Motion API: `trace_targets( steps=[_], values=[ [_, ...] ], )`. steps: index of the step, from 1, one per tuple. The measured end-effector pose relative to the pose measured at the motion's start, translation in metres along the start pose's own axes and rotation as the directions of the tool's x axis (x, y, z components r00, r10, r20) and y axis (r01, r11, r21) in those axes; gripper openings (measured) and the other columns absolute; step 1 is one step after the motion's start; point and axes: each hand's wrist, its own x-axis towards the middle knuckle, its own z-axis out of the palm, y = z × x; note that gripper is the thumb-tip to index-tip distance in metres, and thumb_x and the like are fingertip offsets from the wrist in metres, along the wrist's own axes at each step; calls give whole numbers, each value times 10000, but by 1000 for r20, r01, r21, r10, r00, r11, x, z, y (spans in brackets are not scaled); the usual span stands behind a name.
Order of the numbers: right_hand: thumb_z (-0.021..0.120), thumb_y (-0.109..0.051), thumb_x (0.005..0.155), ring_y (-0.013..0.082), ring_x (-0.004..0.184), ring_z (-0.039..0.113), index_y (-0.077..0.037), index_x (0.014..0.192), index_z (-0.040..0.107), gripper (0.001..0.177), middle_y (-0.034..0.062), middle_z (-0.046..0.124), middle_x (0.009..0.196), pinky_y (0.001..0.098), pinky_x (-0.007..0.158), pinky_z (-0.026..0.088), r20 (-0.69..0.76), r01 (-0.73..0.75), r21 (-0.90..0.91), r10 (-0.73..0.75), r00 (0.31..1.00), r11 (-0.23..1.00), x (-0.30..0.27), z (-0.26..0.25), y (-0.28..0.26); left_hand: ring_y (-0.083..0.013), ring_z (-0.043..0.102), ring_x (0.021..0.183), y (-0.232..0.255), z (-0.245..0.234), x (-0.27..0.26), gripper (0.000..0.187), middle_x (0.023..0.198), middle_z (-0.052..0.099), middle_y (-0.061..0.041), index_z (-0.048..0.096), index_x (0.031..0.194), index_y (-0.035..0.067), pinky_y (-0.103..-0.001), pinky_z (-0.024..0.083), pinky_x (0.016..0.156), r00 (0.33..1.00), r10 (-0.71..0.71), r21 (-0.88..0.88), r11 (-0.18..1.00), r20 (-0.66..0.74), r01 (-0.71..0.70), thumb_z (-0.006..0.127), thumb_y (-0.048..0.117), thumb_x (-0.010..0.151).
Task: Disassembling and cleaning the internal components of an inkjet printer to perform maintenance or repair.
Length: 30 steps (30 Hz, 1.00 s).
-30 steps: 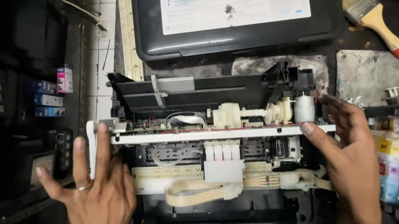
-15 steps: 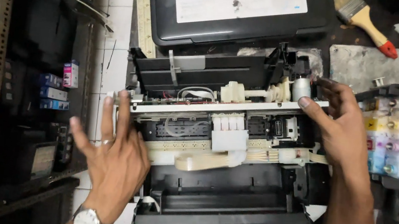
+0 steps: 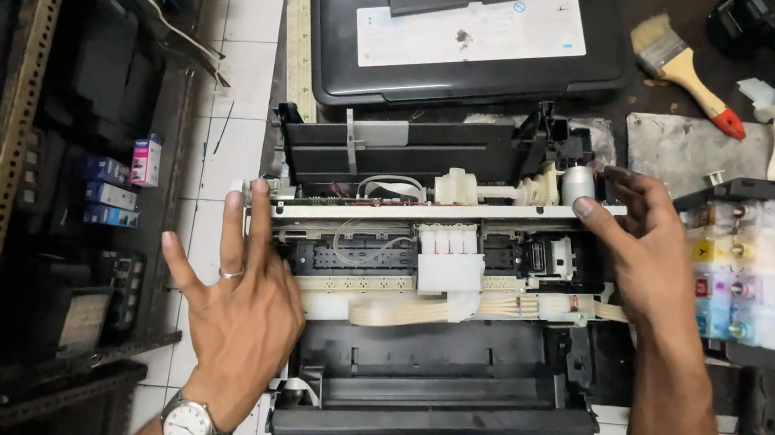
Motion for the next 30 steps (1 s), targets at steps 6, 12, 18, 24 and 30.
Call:
trace_targets(
  steps=[6, 12, 18, 24, 30],
  values=[
    [679, -160, 912, 262, 1106, 622, 21, 1378, 526, 523, 195, 644, 1263, 372, 934, 500, 1, 6, -18, -6, 1000, 1000, 0, 0, 0, -350, 100, 1607, 2, -2, 3, 238, 1741, 325, -195, 701, 795, 77, -707, -7, 1187, 1000, -10, 18, 1000, 17, 10, 602, 232, 947],
    [689, -152, 905, 248, 1131, 635, 1, 1379, 535, 521, 180, 654, 1280, 359, 950, 503, 3, 2, -4, -2, 1000, 1000, 1, -1, 1, -361, 111, 1604, 2, -1, 5, 236, 1728, 343, -202, 682, 772, 59, -711, -5, 1188, 1000, 5, -8, 1000, 13, -5, 611, 207, 942],
    [688, -164, 918, 241, 1116, 636, -1, 1376, 539, 509, 180, 663, 1260, 352, 941, 503, 12, 21, -2, -21, 1000, 1000, -1, -3, 4, -371, 117, 1603, 6, -1, 7, 237, 1716, 357, -217, 684, 784, 48, -710, 16, 1188, 999, -40, -36, 999, -24, 40, 608, 214, 936],
    [687, -163, 939, 212, 1084, 604, 32, 1363, 536, 491, 159, 642, 1270, 317, 961, 476, 25, 134, 38, -135, 991, 990, 7, -9, 26, -413, 135, 1566, -2, -14, 6, 124, 1672, 360, -233, 638, 850, 26, -718, 28, 1178, 993, -102, -328, 942, -59, 77, 644, 142, 893],
    [664, -137, 1079, 182, 1034, 551, 21, 1424, 536, 401, 137, 602, 1257, 280, 859, 448, 71, 243, -32, -240, 968, 970, 19, -14, 55, -452, 321, 1428, -26, -44, -8, 139, 1473, 457, -272, 555, 965, -24, -605, 236, 1186, 970, -191, -545, 835, -148, 81, 657, 53, 911]
  ],
)
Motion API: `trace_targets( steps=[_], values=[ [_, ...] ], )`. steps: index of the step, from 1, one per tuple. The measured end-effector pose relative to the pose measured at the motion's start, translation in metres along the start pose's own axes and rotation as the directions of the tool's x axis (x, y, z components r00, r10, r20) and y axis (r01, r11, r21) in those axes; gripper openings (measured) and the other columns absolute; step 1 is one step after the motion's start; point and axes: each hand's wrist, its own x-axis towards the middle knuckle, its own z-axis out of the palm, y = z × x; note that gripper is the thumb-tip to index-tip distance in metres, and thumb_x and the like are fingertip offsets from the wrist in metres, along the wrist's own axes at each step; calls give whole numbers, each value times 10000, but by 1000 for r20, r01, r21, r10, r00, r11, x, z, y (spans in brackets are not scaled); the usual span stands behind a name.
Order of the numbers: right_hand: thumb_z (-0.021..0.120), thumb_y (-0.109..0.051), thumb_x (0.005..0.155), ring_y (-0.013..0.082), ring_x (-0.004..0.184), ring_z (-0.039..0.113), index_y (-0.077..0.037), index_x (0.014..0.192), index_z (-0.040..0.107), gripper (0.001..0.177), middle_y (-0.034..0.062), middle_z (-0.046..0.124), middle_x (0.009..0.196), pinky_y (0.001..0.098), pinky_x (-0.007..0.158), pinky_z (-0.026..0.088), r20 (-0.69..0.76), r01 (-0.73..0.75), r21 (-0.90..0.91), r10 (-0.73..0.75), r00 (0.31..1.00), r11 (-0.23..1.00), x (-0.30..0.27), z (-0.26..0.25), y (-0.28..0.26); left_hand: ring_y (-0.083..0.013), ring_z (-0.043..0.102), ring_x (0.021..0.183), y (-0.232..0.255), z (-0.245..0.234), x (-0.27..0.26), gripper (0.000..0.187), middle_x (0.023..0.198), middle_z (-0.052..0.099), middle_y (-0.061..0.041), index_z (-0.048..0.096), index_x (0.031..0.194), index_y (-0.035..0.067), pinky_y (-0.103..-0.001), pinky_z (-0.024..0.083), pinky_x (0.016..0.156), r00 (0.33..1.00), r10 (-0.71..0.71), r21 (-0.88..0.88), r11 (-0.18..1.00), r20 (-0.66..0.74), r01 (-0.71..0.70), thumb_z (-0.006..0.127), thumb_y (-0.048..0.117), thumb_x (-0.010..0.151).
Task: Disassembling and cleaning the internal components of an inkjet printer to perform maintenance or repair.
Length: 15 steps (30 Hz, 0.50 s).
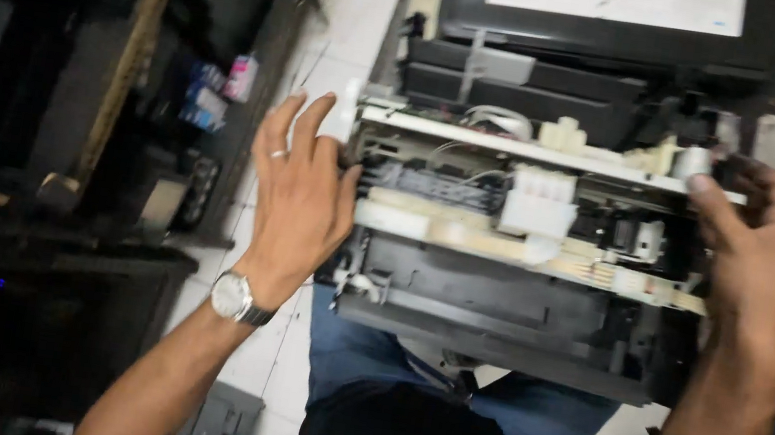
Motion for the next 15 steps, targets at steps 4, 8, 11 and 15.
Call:
trace_targets(
  steps=[4, 8, 11, 15],
  values=[
    [665, -163, 1145, 137, 960, 567, 28, 1483, 519, 415, 120, 611, 1225, 221, 773, 450, -10, 24, 7, -24, 1000, 1000, -3, -3, 3, -414, 361, 1412, -6, 5, -9, 113, 1384, 520, -284, 545, 878, 14, -605, 270, 1185, 999, 47, -44, 998, -27, -48, 639, 41, 935],
    [666, -164, 1156, 106, 896, 522, 44, 1465, 524, 399, 122, 609, 1224, 193, 696, 410, -15, 53, 12, -53, 998, 999, 0, -3, 8, -381, 281, 1494, -11, 17, -8, 207, 1554, 428, -247, 553, 839, 34, -561, 206, 1227, 993, 88, 64, 994, 84, -94, 730, 127, 891],
    [661, -230, 1112, 109, 989, 565, -23, 1456, 521, 425, 82, 614, 1274, 204, 763, 434, -10, 5, 29, -4, 1000, 1000, 2, -3, 7, -429, 285, 1507, -14, 33, -5, 71, 1624, 312, -280, 610, 793, 9, -567, 212, 1243, 986, 131, 203, 968, 105, -151, 655, 43, 837],
    [680, -231, 1059, 76, 873, 522, -40, 1400, 553, 411, 58, 629, 1188, 186, 708, 407, -33, 1, 85, 2, 999, 996, 1, 0, 4, -481, 340, 1477, -16, 47, 3, 140, 1612, 314, -321, 692, 787, -24, -614, 222, 1203, 983, 139, 260, 951, 121, -167, 666, 94, 858]
  ],
)
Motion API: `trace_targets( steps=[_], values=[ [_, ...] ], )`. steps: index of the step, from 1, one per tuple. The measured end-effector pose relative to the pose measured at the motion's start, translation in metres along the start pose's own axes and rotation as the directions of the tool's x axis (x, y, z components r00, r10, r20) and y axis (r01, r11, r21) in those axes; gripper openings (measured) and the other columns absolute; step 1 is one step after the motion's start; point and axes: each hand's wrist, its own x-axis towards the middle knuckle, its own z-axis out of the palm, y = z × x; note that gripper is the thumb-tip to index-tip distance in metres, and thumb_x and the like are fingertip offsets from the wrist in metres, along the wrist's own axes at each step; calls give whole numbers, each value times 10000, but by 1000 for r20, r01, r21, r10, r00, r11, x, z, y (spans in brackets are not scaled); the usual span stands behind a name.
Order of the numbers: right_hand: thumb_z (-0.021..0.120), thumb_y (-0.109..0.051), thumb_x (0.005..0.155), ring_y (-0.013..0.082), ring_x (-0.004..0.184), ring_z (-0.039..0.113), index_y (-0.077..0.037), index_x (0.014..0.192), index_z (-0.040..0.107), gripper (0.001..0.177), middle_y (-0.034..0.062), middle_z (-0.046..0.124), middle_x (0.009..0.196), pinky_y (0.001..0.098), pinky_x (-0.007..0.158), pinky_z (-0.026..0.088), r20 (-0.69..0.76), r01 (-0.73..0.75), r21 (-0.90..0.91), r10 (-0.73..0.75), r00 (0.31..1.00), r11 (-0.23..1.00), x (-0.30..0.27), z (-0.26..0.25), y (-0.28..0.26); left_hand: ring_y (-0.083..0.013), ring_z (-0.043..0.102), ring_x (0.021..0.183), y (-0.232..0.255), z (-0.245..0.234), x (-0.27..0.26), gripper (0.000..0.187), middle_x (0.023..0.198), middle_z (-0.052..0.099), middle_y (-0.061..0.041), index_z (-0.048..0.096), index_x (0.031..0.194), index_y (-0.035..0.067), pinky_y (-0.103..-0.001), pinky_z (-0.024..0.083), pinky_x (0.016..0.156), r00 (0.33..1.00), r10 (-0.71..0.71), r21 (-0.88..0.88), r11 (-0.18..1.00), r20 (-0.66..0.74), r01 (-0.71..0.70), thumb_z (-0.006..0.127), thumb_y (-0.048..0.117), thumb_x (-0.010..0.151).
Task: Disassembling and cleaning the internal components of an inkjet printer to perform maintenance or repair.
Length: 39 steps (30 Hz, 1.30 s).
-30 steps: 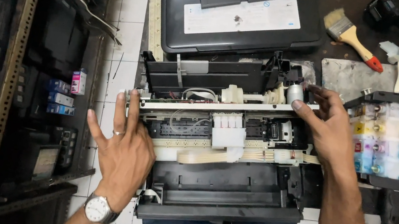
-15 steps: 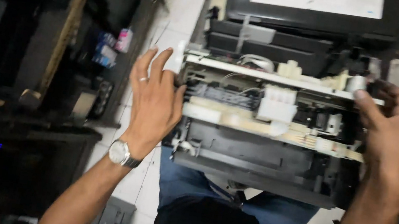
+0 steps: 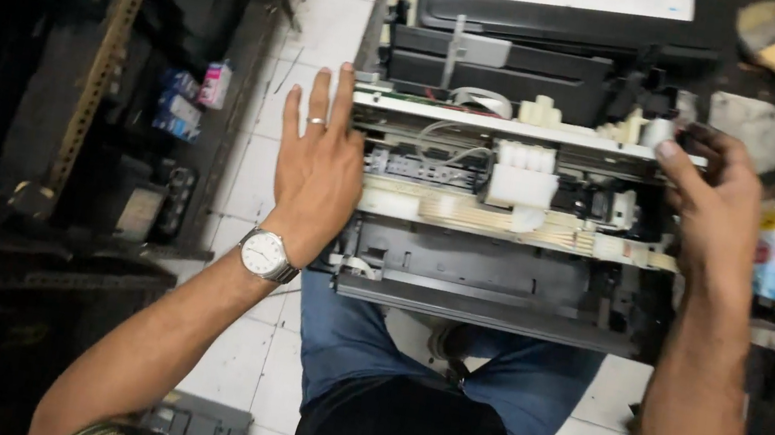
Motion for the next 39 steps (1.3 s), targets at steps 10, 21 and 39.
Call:
trace_targets(
  steps=[10, 21, 39],
  values=[
    [690, -241, 1010, 66, 729, 464, 13, 1394, 541, 484, 65, 626, 1044, 198, 613, 367, -17, -59, -5, 58, 998, 998, -10, 9, -29, -518, -80, 1545, -1, 16, 1, 95, 1760, 143, -272, 669, 716, 25, -784, -54, 1133, 995, -68, 116, 991, 76, 59, 690, 45, 807],
    [855, -354, 972, 139, 946, 612, -14, 1399, 564, 618, 169, 637, 1268, 240, 745, 514, -81, 35, 62, -30, 996, 997, -3, 11, 0, -425, -58, 1611, 9, 9, 1, 165, 1778, 217, -148, 794, 956, 146, -736, -77, 1176, 983, -124, 268, 960, 138, 84, 636, 150, 912],
    [868, -375, 969, 144, 918, 636, -5, 1372, 595, 611, 166, 664, 1230, 252, 724, 524, -78, 43, 23, -41, 996, 999, 2, 9, 2, -417, -50, 1620, 10, 12, 3, 157, 1786, 209, -145, 780, 954, 129, -752, -53, 1167, 989, -96, 333, 942, 117, 52, 627, 156, 934]
  ],
)
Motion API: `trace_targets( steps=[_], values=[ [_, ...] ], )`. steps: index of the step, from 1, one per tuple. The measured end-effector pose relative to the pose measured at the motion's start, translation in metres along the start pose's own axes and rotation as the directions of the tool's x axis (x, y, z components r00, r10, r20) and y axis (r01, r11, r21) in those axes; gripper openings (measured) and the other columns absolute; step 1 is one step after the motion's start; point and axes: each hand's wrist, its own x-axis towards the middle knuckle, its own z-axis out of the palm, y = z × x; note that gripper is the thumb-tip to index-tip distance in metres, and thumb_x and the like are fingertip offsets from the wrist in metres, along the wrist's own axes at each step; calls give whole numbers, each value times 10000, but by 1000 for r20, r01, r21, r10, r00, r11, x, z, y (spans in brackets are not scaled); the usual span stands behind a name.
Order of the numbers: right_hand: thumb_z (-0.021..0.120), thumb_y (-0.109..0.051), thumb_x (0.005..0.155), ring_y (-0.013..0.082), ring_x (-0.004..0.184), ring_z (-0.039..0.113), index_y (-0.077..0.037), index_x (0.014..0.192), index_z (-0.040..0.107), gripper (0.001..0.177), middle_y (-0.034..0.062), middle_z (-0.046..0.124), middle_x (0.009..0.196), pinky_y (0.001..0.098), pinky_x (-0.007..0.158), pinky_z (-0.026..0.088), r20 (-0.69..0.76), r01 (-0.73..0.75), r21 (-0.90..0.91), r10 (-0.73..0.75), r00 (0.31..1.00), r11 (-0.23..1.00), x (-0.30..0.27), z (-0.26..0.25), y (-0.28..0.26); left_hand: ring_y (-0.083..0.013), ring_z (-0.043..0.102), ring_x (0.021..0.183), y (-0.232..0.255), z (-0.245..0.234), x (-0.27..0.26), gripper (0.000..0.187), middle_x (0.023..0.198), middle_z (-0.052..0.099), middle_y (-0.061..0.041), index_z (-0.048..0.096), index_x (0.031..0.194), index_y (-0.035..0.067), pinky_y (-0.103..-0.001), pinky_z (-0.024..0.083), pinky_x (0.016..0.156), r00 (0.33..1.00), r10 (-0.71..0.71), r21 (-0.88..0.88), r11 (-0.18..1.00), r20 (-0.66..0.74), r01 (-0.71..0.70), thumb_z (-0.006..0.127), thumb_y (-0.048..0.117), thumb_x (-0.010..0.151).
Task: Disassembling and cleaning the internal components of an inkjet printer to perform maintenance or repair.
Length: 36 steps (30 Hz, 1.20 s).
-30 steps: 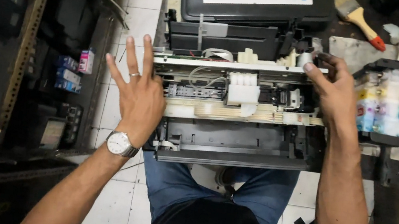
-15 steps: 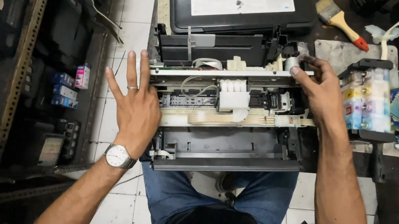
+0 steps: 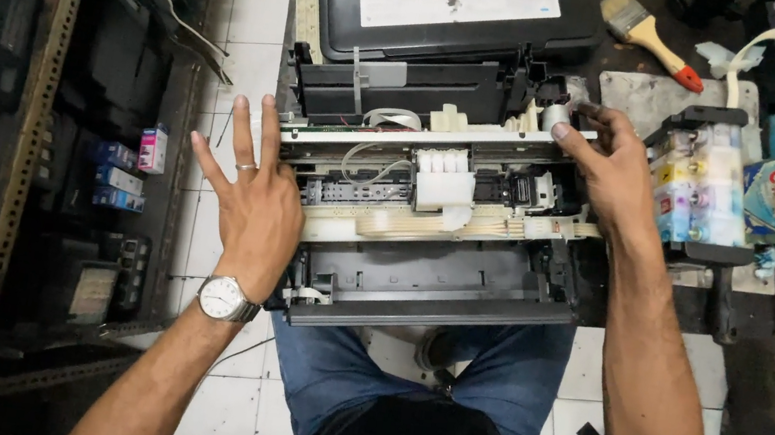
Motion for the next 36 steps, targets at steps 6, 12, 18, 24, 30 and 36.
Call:
trace_targets(
  steps=[6, 12, 18, 24, 30, 36],
  values=[
    [862, -388, 973, 134, 911, 619, -17, 1373, 600, 606, 155, 671, 1236, 249, 715, 509, 2, -4, -15, 4, 1000, 1000, -1, 1, 4, -383, -53, 1630, 1, -6, 1, 199, 1791, 200, -117, 768, 1025, 141, -752, -75, 1179, 1000, 26, 71, 997, 10, -27, 588, 169, 945],
    [854, -380, 981, 145, 938, 627, -21, 1378, 597, 594, 157, 668, 1254, 268, 739, 518, -2, -5, -16, 5, 1000, 1000, -4, 0, 1, -366, -7, 1638, 0, -2, 0, 210, 1777, 247, -114, 768, 1021, 133, -733, -66, 1196, 1000, 24, 45, 999, 16, -24, 580, 183, 942],
    [855, -378, 976, 138, 925, 635, -11, 1381, 590, 608, 155, 666, 1248, 236, 722, 512, 14, -5, -5, 5, 1000, 1000, -3, 0, 2, -366, -54, 1634, 1, -4, -1, 240, 1790, 203, -104, 759, 1089, 135, -749, -95, 1182, 1000, 15, 78, 997, 19, -16, 569, 180, 949],
    [857, -359, 982, 159, 923, 644, 22, 1394, 573, 629, 198, 650, 1259, 245, 713, 518, 9, 5, -3, -5, 1000, 1000, 0, 0, 5, -330, -58, 1634, 2, -16, 5, 221, 1782, 217, -78, 760, 1042, 165, -732, -115, 1184, 997, 23, 96, 995, 69, -30, 564, 192, 944],
    [854, -358, 980, 156, 929, 633, 29, 1395, 566, 636, 190, 641, 1256, 252, 735, 521, 7, -2, -4, 2, 1000, 1000, 0, -3, 5, -319, -73, 1632, 2, -9, 4, 212, 1791, 186, -64, 758, 1005, 169, -719, -123, 1193, 999, 6, 60, 998, 53, -9, 561, 170, 928],
    [856, -362, 971, 130, 919, 611, 8, 1392, 572, 629, 154, 644, 1234, 235, 722, 510, -12, -36, 6, 36, 999, 999, -7, 2, -7, -310, -92, 1625, 0, -16, 3, 238, 1785, 169, -74, 747, 1079, 151, -720, -111, 1200, 999, 23, 109, 994, 33, -26, 575, 165, 915]
  ],
)
